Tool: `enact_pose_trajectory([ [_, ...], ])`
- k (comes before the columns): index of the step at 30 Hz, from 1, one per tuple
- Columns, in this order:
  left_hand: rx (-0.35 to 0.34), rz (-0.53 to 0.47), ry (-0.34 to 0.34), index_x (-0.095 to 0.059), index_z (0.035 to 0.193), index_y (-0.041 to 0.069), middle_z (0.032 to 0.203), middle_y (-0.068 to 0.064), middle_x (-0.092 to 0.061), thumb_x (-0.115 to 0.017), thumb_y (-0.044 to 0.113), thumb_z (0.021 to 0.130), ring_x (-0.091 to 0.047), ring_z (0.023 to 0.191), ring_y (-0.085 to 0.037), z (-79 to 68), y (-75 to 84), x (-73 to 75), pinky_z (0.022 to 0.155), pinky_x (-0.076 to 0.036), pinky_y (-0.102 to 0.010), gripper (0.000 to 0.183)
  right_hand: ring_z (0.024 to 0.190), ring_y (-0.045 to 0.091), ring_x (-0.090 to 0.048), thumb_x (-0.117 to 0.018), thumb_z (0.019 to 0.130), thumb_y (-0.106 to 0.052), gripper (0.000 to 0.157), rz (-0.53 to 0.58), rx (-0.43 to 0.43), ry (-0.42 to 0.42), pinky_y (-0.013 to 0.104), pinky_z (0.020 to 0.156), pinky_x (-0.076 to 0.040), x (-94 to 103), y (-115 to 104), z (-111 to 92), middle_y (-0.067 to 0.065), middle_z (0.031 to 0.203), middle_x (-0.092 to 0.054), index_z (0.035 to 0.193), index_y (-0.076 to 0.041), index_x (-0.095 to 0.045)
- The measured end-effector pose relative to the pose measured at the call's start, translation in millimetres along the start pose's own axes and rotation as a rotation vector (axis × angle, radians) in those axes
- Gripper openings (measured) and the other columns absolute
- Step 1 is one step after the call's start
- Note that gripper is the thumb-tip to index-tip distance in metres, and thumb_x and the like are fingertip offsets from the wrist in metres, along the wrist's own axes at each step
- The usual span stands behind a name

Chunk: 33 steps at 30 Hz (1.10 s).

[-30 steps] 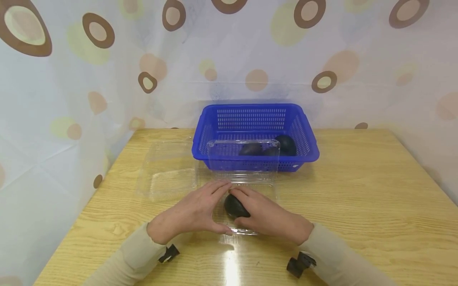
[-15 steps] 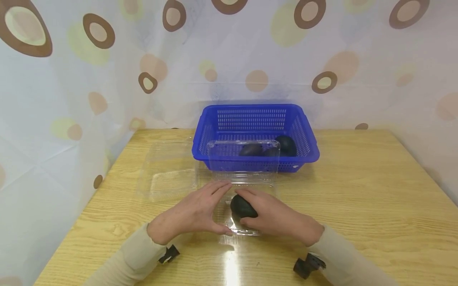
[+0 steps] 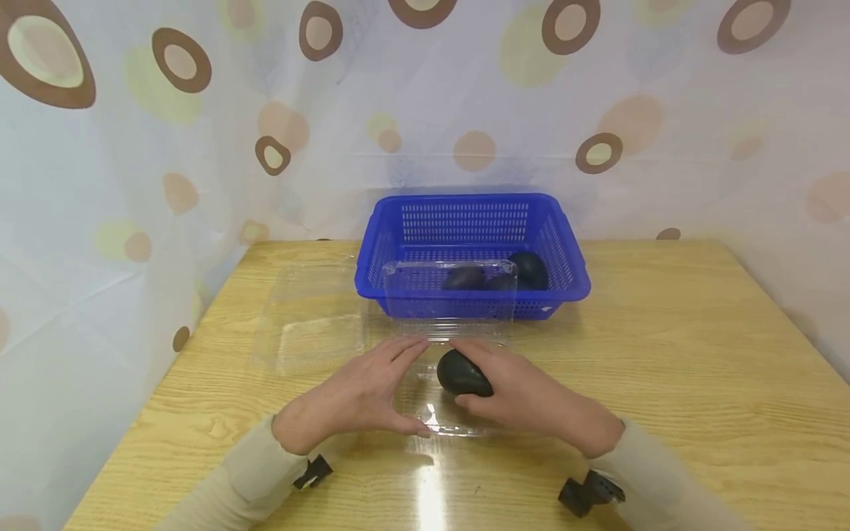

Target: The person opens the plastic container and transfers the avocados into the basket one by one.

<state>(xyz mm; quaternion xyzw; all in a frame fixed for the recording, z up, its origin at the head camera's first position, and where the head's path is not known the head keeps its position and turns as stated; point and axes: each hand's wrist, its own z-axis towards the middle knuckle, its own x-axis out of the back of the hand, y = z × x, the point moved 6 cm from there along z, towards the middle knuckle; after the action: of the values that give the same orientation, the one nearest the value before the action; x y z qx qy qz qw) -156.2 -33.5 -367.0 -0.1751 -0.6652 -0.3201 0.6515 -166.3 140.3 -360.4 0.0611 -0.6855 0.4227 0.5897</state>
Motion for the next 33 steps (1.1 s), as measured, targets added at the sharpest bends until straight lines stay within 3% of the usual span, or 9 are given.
enact_pose_trajectory([
  [10, -0.005, 0.008, 0.001, -0.034, 0.152, 0.001, 0.157, -0.014, -0.038, -0.071, 0.075, 0.070, -0.036, 0.146, -0.027, -0.6, 0.1, -0.7, 0.122, -0.031, -0.035, 0.117, 0.118, 0.032, -0.061, -0.074, 0.089, -0.028, 0.067, 0.020, -0.001, 0.058, 0.049, 0.090, -0.056, 16.7, 3, -8, 0.017, 0.139, -0.057, 0.146, -0.007, -0.044],
  [20, 0.008, 0.005, -0.016, -0.033, 0.153, 0.002, 0.158, -0.014, -0.037, -0.071, 0.075, 0.071, -0.035, 0.147, -0.027, -0.1, -0.3, -0.3, 0.123, -0.029, -0.035, 0.117, 0.108, 0.021, -0.063, -0.075, 0.088, -0.027, 0.059, 0.033, 0.020, 0.126, 0.038, 0.083, -0.057, 36.0, 6, -18, 0.006, 0.130, -0.062, 0.140, -0.014, -0.050],
  [33, 0.007, 0.008, -0.019, -0.032, 0.153, 0.001, 0.158, -0.013, -0.037, -0.071, 0.075, 0.071, -0.035, 0.147, -0.026, 0.0, -0.1, -0.8, 0.123, -0.029, -0.035, 0.117, 0.098, 0.024, -0.066, -0.076, 0.088, -0.025, 0.065, -0.001, -0.045, 0.189, 0.029, 0.067, -0.056, 66.2, 14, -38, 0.018, 0.129, -0.062, 0.143, -0.010, -0.048],
])
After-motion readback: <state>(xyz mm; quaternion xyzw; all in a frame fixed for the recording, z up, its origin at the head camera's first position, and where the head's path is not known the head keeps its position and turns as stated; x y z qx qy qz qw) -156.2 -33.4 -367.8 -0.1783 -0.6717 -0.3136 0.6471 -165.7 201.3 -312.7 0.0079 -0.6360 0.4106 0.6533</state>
